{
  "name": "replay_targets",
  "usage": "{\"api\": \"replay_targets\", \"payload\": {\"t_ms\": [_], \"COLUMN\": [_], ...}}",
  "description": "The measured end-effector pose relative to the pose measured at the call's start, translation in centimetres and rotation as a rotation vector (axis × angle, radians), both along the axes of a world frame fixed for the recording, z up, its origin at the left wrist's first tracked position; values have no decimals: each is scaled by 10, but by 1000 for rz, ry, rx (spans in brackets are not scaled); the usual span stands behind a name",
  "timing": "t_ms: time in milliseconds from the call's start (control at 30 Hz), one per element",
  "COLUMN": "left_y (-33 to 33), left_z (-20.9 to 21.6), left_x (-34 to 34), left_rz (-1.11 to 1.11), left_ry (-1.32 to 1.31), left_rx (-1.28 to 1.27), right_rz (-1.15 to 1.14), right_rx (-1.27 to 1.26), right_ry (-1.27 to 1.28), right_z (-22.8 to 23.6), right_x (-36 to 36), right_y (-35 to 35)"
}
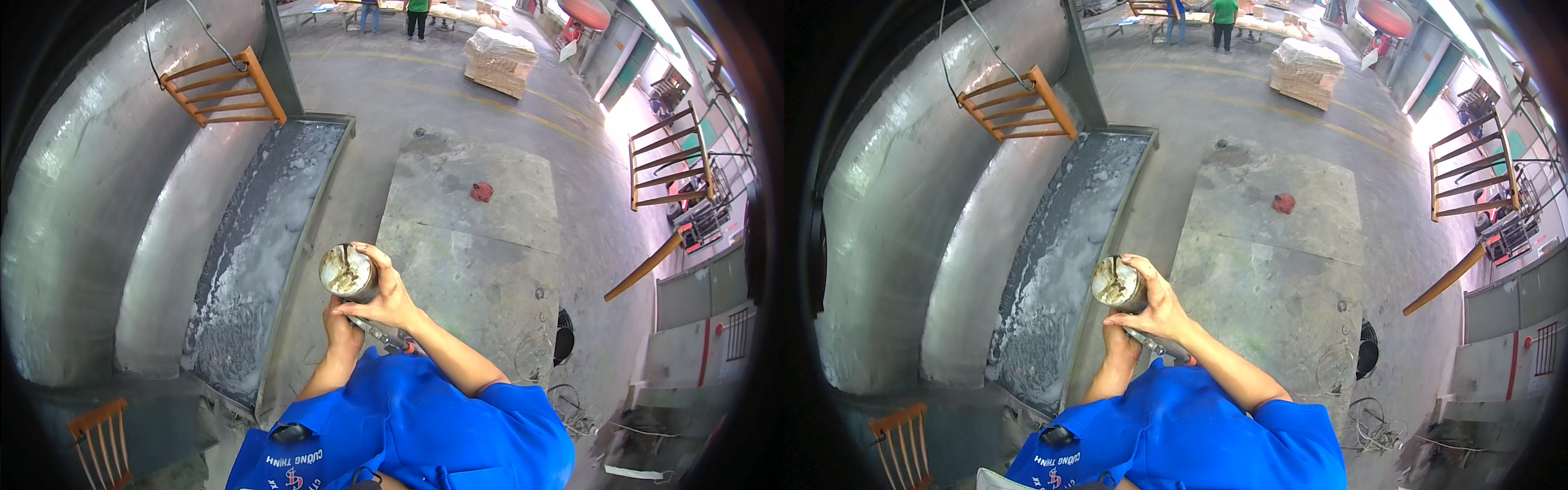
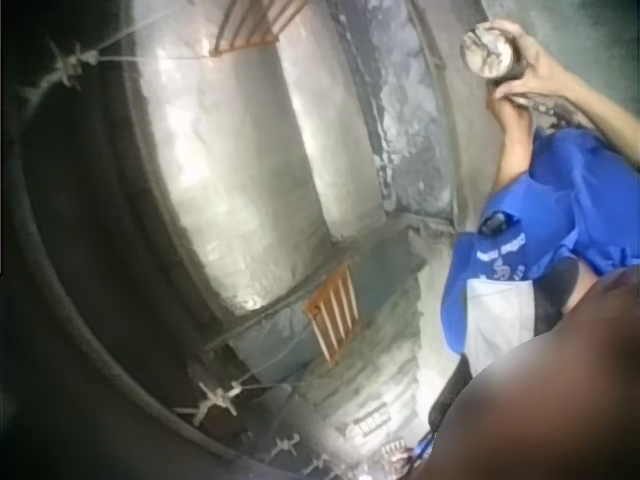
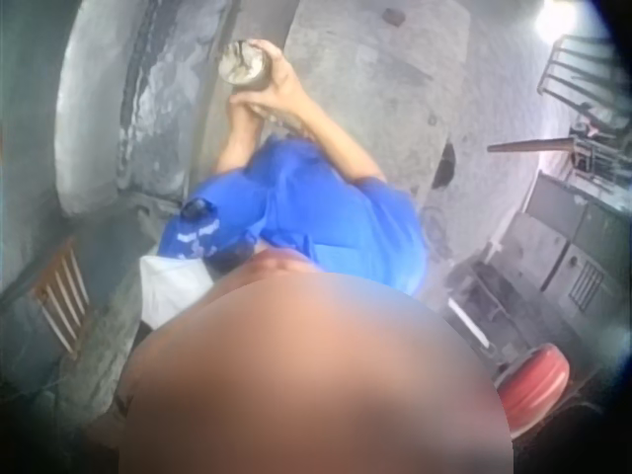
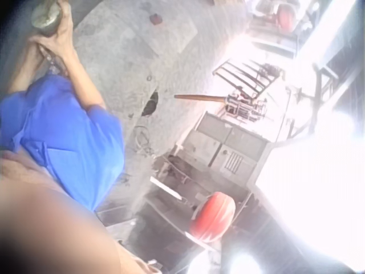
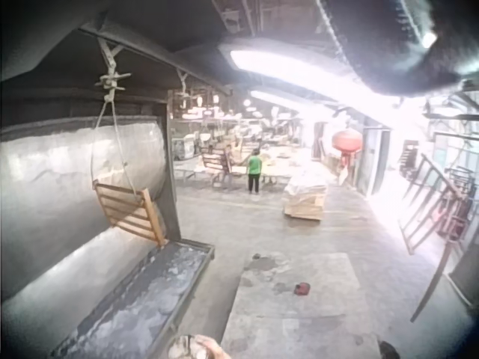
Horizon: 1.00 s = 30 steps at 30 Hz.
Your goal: The person prepares a spray gun by attaching a cloth-wrapped nozzle and then spray paints a wooden chair frame suspended in a spray booth. The person rotates the chair to coat multiple sides and continues spraying until the end of the clip.
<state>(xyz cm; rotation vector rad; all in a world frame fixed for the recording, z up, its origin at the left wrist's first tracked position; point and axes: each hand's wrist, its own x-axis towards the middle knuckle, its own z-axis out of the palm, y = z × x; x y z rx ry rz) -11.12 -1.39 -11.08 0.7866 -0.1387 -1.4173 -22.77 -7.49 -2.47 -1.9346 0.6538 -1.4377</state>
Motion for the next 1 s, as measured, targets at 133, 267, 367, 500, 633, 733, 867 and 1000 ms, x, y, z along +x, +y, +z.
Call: {"api": "replay_targets", "payload": {"t_ms": [133, 267, 367, 500, 633, 733, 867, 1000], "left_y": [6, 4, -1, -14, -39, -50, -59, -65], "left_z": [-1, 3, 9, 28, 55, 74, 101, 119], "left_x": [-8, -1, 16, 54, 86, 96, 105, 88], "left_rz": [-6, -48, 15, -161, -163, -166, -402, -416], "left_ry": [62, -9, 34, -738, -1084, -986, -1250, -1263], "left_rx": [113, 87, 188, -5, -134, -284, -244, -247], "right_rz": [-32, -63, -40, 21, 128, 200, 245, 271], "right_rx": [12, -66, -127, -93, -62, -42, -21, 11], "right_ry": [21, 0, -60, -116, -134, -68, -45, 0], "right_z": [-4, -10, -10, 2, 15, 14, 3, 0], "right_x": [-7, -9, -17, -37, -44, -41, -28, -27], "right_y": [-1, -4, -6, -5, -4, 0, 10, 13]}}
